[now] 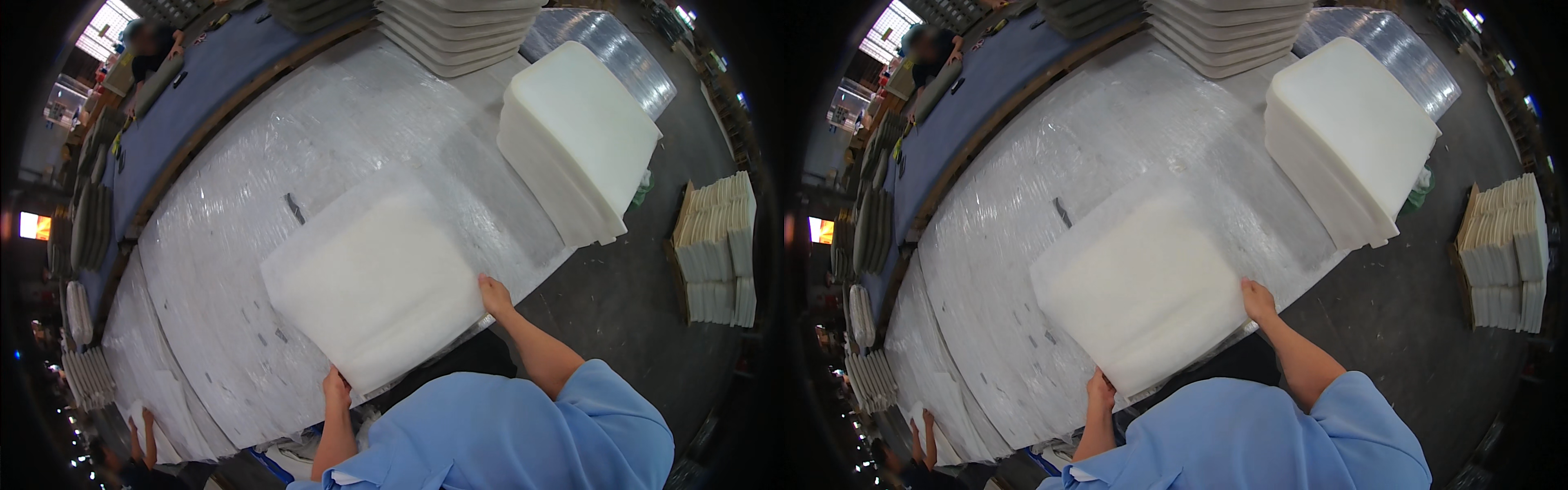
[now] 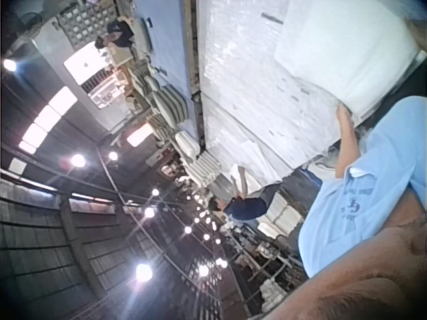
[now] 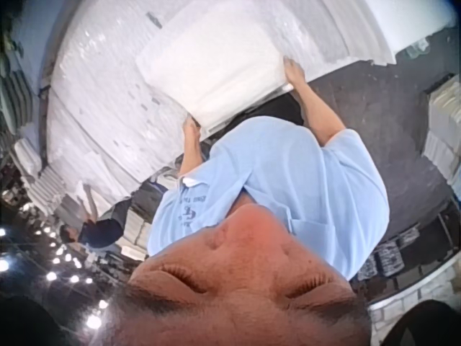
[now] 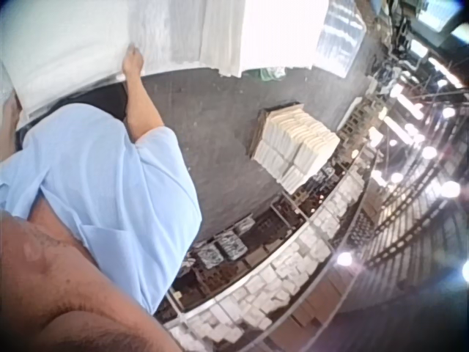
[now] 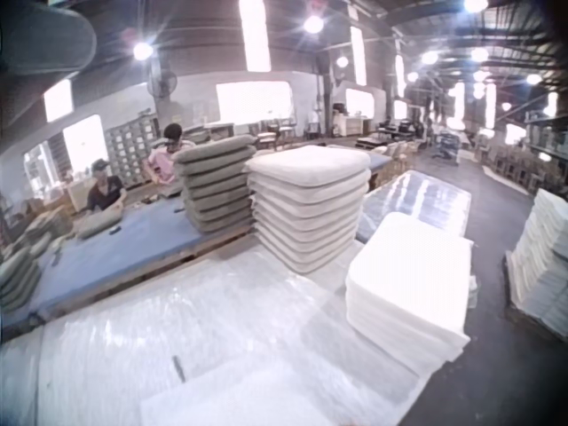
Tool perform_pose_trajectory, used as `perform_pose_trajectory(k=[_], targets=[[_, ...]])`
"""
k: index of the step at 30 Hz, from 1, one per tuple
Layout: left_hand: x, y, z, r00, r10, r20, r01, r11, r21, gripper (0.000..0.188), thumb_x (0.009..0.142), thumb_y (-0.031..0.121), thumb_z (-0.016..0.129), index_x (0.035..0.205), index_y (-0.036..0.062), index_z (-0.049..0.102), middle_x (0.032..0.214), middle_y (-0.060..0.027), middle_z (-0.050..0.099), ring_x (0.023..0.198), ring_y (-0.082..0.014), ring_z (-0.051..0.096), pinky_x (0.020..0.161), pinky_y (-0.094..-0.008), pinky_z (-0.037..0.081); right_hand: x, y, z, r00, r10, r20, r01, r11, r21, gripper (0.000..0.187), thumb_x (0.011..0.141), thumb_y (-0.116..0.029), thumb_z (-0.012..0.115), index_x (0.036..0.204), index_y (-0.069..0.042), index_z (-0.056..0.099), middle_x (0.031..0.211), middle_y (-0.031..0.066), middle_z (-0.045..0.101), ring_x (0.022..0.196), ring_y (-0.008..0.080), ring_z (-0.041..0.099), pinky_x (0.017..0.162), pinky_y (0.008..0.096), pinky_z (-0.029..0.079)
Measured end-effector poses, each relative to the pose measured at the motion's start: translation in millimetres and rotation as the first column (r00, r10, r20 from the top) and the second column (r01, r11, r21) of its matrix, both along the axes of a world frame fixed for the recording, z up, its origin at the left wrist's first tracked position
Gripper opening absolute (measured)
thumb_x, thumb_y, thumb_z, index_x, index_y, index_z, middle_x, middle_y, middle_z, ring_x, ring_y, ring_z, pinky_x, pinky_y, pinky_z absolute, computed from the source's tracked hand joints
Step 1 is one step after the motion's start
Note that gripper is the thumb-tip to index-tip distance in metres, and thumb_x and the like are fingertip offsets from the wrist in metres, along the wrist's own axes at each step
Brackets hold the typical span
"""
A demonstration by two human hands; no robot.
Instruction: The person wraps rectangular foam cushions in white fabric covers, folds the edges, and stacks the finished items. They also handle loose white stuffing material and place it into a green bag. The work occurs at a large table in a workshop with other workers visible in the background.
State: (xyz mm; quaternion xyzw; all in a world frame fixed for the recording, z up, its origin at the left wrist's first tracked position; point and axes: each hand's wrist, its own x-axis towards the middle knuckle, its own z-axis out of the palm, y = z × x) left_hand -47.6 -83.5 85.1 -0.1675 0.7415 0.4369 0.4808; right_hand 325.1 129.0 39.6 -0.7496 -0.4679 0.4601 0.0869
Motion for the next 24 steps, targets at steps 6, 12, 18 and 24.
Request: perform_pose_trajectory(k=[6, 12, 18, 24], targets=[[3, -2, -7, 0.999, 0.002, 0.042, -0.004, 0.999, 0.053, 0.049, 0.103, 0.041, 0.059, 0.125, -0.0021, 0.063, 0.109, -0.0108, 0.072, 0.096, -0.0266, 0.070, 0.089, -0.0451, 0.057, 8, 14, -13, 0.998, 0.061, 0.002, -0.061, 0.996, -0.067, 0.066, 0.104, -0.058, 0.038, 0.119, -0.004, 0.070, 0.118, 0.0247, 0.071, 0.116, 0.0416, 0.064, 0.101, 0.0459, 0.047], [-48, 9, -5, 0.954, -0.180, -0.238, 0.147, 0.978, -0.151, 0.060, 0.102, 0.049, 0.056, 0.138, 0.0008, 0.056, 0.125, -0.0129, 0.065, 0.104, -0.0249, 0.063, 0.089, -0.0409, 0.052, -7, 68, 17, 0.995, 0.091, 0.045, -0.097, 0.981, 0.166, 0.054, 0.105, -0.049, 0.051, 0.131, -0.004, 0.064, 0.115, 0.0152, 0.072, 0.108, 0.0280, 0.067, 0.094, 0.0392, 0.050], [-81, 50, -26, 0.987, 0.126, -0.095, -0.105, 0.974, 0.201, 0.064, 0.105, 0.057, 0.048, 0.136, 0.0018, 0.058, 0.126, -0.0101, 0.065, 0.106, -0.0243, 0.062, 0.090, -0.0409, 0.049, -55, 120, -3, 0.970, 0.030, -0.241, 0.014, 0.983, 0.182, 0.048, 0.103, -0.045, 0.059, 0.129, -0.005, 0.064, 0.103, 0.0059, 0.070, 0.094, 0.0162, 0.061, 0.086, 0.0321, 0.049], [-94, 86, -45, 0.961, 0.102, -0.256, -0.053, 0.980, 0.190, 0.037, 0.106, 0.041, 0.058, 0.113, 0.0054, 0.064, 0.097, -0.0027, 0.067, 0.086, -0.0142, 0.060, 0.078, -0.0300, 0.049, -73, 136, -29, 0.959, 0.049, -0.280, 0.023, 0.968, 0.249, 0.030, 0.105, -0.032, 0.059, 0.094, -0.004, 0.065, 0.078, -0.0048, 0.051, 0.074, 0.0076, 0.042, 0.067, 0.0261, 0.038]])
